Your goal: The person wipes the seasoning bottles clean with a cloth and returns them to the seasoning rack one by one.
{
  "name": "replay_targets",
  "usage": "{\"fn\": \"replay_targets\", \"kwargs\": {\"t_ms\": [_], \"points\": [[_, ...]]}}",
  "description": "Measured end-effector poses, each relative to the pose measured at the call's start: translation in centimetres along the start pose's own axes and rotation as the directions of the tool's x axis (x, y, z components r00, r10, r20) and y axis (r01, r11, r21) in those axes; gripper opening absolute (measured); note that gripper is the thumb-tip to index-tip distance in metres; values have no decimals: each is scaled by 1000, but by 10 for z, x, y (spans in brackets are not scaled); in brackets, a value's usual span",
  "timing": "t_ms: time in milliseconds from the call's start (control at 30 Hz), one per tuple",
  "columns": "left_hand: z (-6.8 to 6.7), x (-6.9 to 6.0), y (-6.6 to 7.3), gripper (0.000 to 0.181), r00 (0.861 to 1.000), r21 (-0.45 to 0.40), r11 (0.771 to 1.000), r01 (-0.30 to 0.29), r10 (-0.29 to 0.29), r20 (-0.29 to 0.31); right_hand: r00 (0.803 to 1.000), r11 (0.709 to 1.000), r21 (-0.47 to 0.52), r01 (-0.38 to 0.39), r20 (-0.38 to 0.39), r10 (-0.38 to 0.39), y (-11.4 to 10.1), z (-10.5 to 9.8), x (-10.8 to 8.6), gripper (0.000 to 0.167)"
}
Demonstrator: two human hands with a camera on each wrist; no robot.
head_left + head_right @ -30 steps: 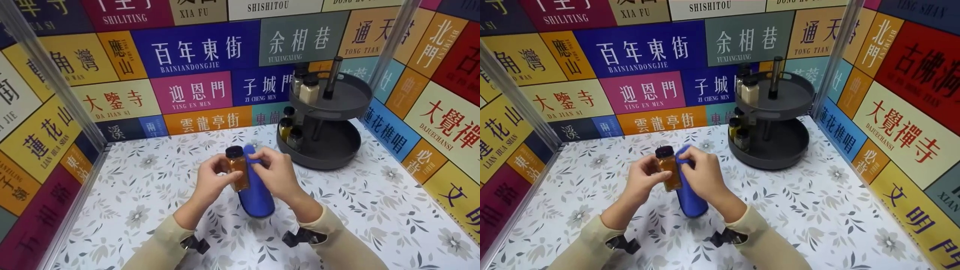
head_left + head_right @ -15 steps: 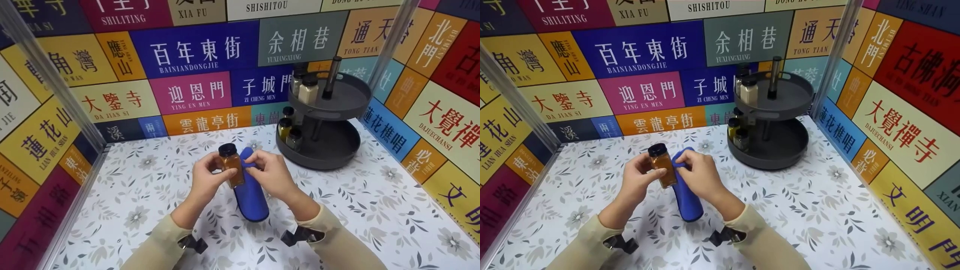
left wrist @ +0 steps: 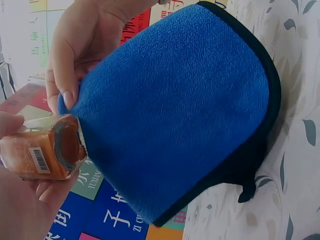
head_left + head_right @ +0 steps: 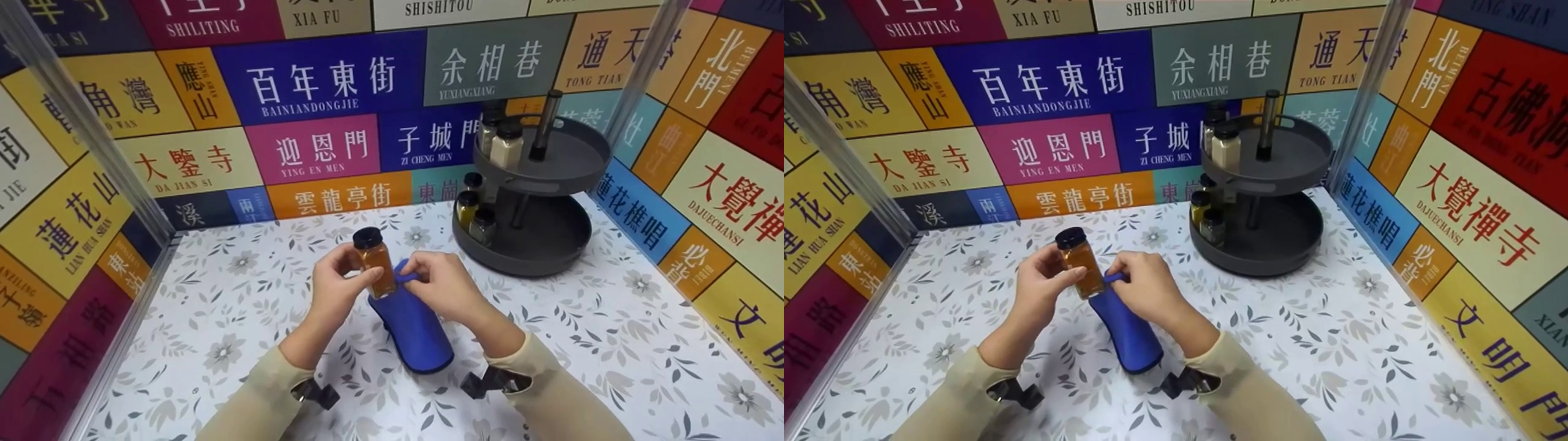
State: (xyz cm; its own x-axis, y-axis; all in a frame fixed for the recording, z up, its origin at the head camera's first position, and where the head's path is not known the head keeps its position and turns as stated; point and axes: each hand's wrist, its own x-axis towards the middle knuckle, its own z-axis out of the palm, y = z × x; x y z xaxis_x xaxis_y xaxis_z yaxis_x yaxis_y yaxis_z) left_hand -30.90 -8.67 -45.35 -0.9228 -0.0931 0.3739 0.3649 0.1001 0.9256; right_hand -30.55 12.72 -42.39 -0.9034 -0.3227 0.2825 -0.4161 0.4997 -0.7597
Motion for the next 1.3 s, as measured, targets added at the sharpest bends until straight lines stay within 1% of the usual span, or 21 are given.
{"fn": "replay_targets", "kwargs": {"t_ms": [133, 300, 367, 533, 667, 833, 967, 1100, 1300], "points": [[-2, 5, -9, 38, 1000, 20, 1000, 8, -7, -13, 1000, 993, -116, -3, -8, 2, 0, -9, 2, 13], [-2, 10, -24, 39, 999, 60, 997, 42, -42, -2, 999, 970, -244, -2, -41, -9, 2, -25, 3, 14], [-2, 11, -30, 38, 999, 73, 996, 53, -54, 9, 998, 961, -275, -4, -56, -12, 3, -30, 3, 15], [-1, 14, -40, 38, 997, 116, 991, 66, -69, 21, 996, 949, -314, -28, -93, -2, 4, -42, 4, 17], [-1, 18, -48, 39, 995, 156, 983, 95, -98, 14, 991, 948, -316, -47, -130, 6, 6, -49, 4, 18], [1, 21, -64, 37, 989, 201, 968, 148, -149, -11, 985, 958, -282, -53, -173, 3, 6, -56, 3, 17], [2, 22, -76, 37, 984, 249, 953, 174, -177, -8, 977, 967, -249, -53, -212, -1, 6, -58, 2, 12], [2, 22, -83, 38, 981, 290, 939, 186, -195, 4, 972, 973, -224, -56, -236, 2, 5, -59, 2, 10], [0, 23, -88, 41, 976, 327, 923, 203, -218, 7, 969, 978, -198, -63, -245, 13, 3, -59, 2, 8]]}}
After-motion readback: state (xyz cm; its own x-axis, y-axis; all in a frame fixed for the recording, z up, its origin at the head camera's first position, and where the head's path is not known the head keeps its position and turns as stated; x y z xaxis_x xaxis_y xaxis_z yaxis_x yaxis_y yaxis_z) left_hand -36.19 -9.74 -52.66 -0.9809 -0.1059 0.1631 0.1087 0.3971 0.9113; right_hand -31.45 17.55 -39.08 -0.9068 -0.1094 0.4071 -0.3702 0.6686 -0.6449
